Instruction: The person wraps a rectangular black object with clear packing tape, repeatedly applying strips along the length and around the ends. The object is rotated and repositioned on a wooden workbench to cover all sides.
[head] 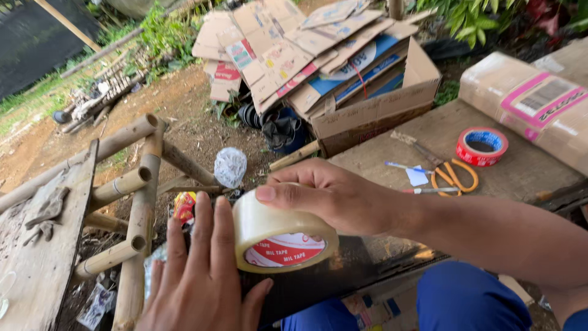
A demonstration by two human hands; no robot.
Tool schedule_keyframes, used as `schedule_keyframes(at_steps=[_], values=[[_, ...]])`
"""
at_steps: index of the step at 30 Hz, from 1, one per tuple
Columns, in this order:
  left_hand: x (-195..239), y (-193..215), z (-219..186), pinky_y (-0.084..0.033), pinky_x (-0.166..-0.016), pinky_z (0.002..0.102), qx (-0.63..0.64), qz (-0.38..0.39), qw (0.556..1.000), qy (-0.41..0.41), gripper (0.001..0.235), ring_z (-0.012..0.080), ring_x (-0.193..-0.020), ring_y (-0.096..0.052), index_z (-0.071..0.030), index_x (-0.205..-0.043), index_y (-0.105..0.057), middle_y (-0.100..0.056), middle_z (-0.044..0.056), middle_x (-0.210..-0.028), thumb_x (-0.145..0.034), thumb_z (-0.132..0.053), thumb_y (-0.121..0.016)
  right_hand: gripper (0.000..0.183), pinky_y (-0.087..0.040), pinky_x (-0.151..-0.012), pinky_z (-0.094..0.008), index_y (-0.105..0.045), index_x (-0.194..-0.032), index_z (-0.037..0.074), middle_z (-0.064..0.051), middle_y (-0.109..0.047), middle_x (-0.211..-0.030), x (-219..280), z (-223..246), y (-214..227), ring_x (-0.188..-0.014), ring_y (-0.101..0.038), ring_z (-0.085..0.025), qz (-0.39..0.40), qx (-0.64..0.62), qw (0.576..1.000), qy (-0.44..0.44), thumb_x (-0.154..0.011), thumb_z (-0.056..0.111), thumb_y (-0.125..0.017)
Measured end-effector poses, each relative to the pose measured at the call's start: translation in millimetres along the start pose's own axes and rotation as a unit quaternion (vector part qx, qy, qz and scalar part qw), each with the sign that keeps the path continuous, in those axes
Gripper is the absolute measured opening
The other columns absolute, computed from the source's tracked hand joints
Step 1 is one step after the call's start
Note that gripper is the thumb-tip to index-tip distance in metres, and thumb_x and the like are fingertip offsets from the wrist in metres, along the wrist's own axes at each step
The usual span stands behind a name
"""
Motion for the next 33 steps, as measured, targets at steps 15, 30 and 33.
schedule_keyframes(at_steps=[15, 30, 33], values=[[49.2, -14.2, 63.2, -0.023, -0.119, 0.061, 0.163, -0.108, 0.976, -0.095, 0.122, 0.0546, -0.153, -0.018, 0.001, -0.156, -0.029, -0.025, 0.025, -0.166, -0.07, -0.074, -0.074, 0.069, -0.034, -0.117, -0.06, -0.038, -0.148, 0.028, -0.024, -0.032, -0.162, 52.8, -278.2, 149.2, -0.15, -0.033, -0.038, -0.119, 0.046, 0.897, -0.424, -0.095, 0.07, -0.028], [39.0, -131.6, 67.5, -0.023, -0.126, 0.055, 0.415, -0.103, 0.904, -0.003, 0.13, 0.0462, -0.158, -0.008, -0.015, -0.163, -0.019, -0.004, 0.016, -0.171, -0.063, -0.044, -0.097, 0.072, -0.055, -0.096, -0.047, -0.047, -0.149, 0.028, 0.004, -0.046, -0.156, 166.8, -201.0, 253.7, -0.139, -0.048, -0.017, -0.209, 0.422, 0.72, -0.51, -0.091, 0.069, -0.042], [29.1, -193.3, 59.2, -0.026, -0.126, 0.052, 0.498, -0.085, 0.863, 0.028, 0.127, 0.0445, -0.159, -0.01, -0.015, -0.164, -0.021, 0.0, 0.016, -0.173, -0.066, -0.036, -0.099, 0.076, -0.059, -0.084, -0.048, -0.053, -0.151, 0.023, -0.009, -0.059, -0.14, 192.8, -223.2, 278.1, -0.115, -0.063, -0.024, -0.227, 0.431, 0.717, -0.498, -0.089, 0.065, -0.052]])
Point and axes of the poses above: each hand's wrist, its own x-axis away from the middle knuckle, its own y-axis out of the back of the hand, z = x × y, the point moved 4 cm from there along -x, towards the middle knuckle
